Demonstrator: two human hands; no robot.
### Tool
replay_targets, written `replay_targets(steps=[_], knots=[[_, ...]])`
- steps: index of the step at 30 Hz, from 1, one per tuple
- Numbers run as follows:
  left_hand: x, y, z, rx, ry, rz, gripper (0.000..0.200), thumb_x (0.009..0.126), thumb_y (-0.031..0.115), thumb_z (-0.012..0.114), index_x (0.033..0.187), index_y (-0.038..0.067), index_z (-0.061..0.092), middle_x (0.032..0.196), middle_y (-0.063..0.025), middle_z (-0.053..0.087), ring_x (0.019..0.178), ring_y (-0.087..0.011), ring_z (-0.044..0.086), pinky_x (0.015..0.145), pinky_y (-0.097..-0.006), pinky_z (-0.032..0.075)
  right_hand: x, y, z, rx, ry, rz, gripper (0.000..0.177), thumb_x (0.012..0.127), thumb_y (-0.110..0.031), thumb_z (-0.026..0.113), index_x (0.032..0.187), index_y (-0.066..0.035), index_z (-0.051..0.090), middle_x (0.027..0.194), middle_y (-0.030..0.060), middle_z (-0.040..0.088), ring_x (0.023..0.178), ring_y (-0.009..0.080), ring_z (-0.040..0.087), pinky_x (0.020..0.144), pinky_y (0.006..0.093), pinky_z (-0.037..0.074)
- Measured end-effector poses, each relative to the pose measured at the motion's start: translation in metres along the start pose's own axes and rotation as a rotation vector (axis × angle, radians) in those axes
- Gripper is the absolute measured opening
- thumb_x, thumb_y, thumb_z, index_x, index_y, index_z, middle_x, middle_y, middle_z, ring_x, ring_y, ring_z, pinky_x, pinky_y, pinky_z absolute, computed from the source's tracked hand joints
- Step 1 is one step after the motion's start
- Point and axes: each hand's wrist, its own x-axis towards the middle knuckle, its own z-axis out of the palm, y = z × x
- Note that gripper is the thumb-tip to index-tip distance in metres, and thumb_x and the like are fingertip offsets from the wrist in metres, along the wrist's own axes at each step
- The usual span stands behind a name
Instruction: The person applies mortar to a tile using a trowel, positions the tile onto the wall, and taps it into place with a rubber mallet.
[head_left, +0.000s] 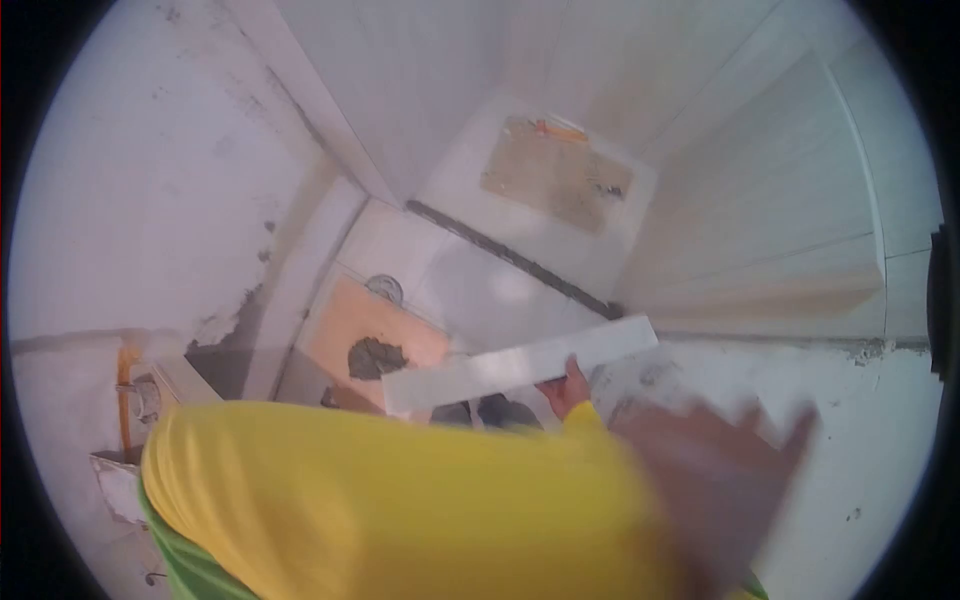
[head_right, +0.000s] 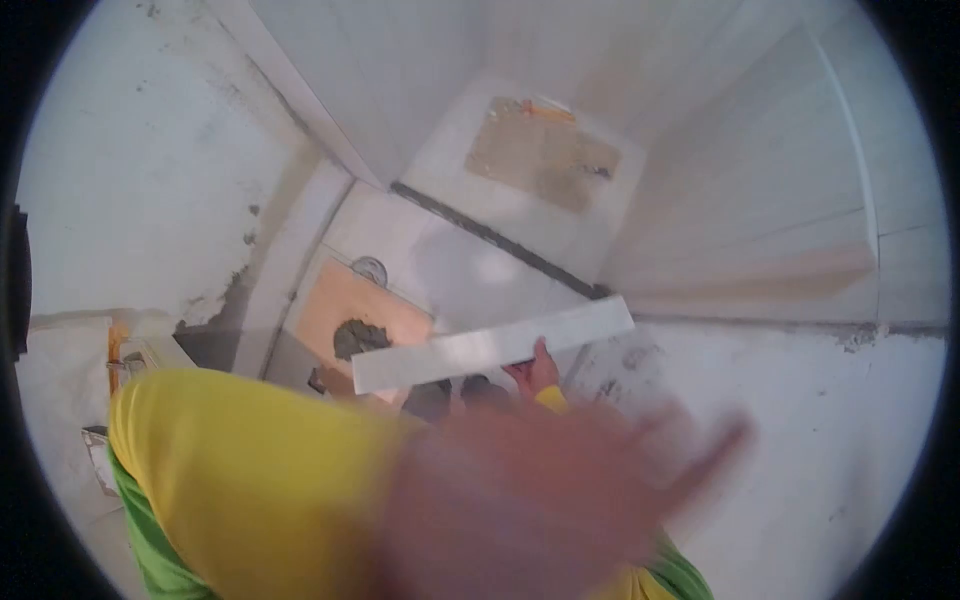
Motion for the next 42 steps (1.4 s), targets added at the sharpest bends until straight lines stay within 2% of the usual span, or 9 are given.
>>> replay_targets(steps=[5,7,8,12,20,23,26,29,42], knots=[[-0.109,-0.093,0.071,-1.092,-0.038,-0.777,0.048,0.096,0.016,0.064,0.14,0.002,0.05,0.11,-0.0049,0.067,0.085,-0.013,0.063,0.074,-0.029,0.053,0.011,-0.016,0.0,-0.143,0.036,0.068,0.047,0.104,-0.046,0.039,0.128,-0.008,0.05,0.116,0.0117,0.064,0.102,0.0285,0.064,0.084,0.0487,0.055],[-0.191,-0.122,0.194,-0.825,-0.496,-1.226,0.067,0.096,0.054,0.055,0.132,-0.002,0.056,0.122,-0.0158,0.066,0.108,-0.0219,0.063,0.097,-0.0337,0.047,0.013,-0.022,-0.006,-0.17,0.026,0.096,0.047,0.104,-0.046,0.04,0.127,-0.007,0.051,0.115,0.0115,0.064,0.101,0.028,0.065,0.083,0.0482,0.055],[-0.264,-0.146,0.297,-0.552,-0.682,-0.896,0.08,0.092,0.067,0.046,0.134,0.0,0.055,0.127,-0.0212,0.063,0.114,-0.0326,0.061,0.101,-0.0382,0.044,0.016,-0.023,-0.01,-0.205,0.024,0.122,0.048,0.104,-0.047,0.04,0.13,-0.009,0.05,0.119,0.0107,0.062,0.104,0.0283,0.062,0.087,0.0485,0.052],[-0.326,-0.088,0.438,-0.276,-0.413,-1.746,0.071,0.092,0.065,0.046,0.135,0.009,0.056,0.124,-0.0256,0.062,0.119,-0.041,0.056,0.103,-0.0429,0.042,0.02,-0.004,-0.012,-0.29,0.052,0.215,0.048,0.103,-0.047,0.04,0.133,-0.01,0.048,0.124,0.0103,0.059,0.109,0.029,0.059,0.091,0.0493,0.049],[-0.375,-0.069,0.416,-0.519,-0.396,-1.388,0.043,0.095,0.044,0.049,0.098,0.009,0.073,0.107,-0.0181,0.069,0.1,-0.0371,0.065,0.091,-0.0472,0.049,0.028,0.05,0.032,-0.489,0.045,0.227,0.048,0.103,-0.047,0.04,0.133,-0.011,0.048,0.125,0.0113,0.058,0.11,0.0282,0.058,0.092,0.0482,0.049],[-0.371,-0.088,0.365,-0.504,-0.463,-1.288,0.04,0.094,0.044,0.05,0.1,0.012,0.073,0.106,-0.0172,0.069,0.099,-0.0361,0.066,0.09,-0.0463,0.05,0.039,0.06,0.054,-0.587,0.019,0.199,0.047,0.103,-0.047,0.04,0.129,-0.01,0.05,0.12,0.0116,0.061,0.103,0.0268,0.061,0.085,0.0458,0.052],[-0.349,-0.118,0.352,-0.41,0.185,-1.266,0.051,0.092,0.05,0.054,0.125,0.012,0.063,0.123,-0.015,0.064,0.117,-0.0324,0.058,0.103,-0.0422,0.044,0.035,0.079,0.074,-0.717,-0.012,0.169,0.047,0.103,-0.048,0.039,0.125,-0.008,0.053,0.111,0.0113,0.064,0.092,0.0255,0.064,0.076,0.0426,0.056],[-0.324,-0.176,0.375,-0.173,0.314,-1.062,0.072,0.08,0.053,0.067,0.134,0.008,0.053,0.135,-0.0209,0.054,0.125,-0.0379,0.05,0.109,-0.0427,0.038,0.029,0.111,0.101,-0.819,-0.06,0.199,0.047,0.103,-0.047,0.04,0.122,-0.006,0.054,0.104,0.0107,0.066,0.087,0.025,0.065,0.07,0.0401,0.056],[-0.33,-0.271,0.393,-0.373,0.383,-1.046,0.077,0.07,0.04,0.079,0.133,0.002,0.054,0.123,-0.0199,0.06,0.118,-0.0346,0.056,0.103,-0.0397,0.045,0.055,0.176,0.17,-0.992,-0.284,0.369,0.05,0.101,-0.047,0.046,0.117,0.0,0.053,0.093,0.0125,0.067,0.074,0.0244,0.066,0.065,0.0376,0.056]])
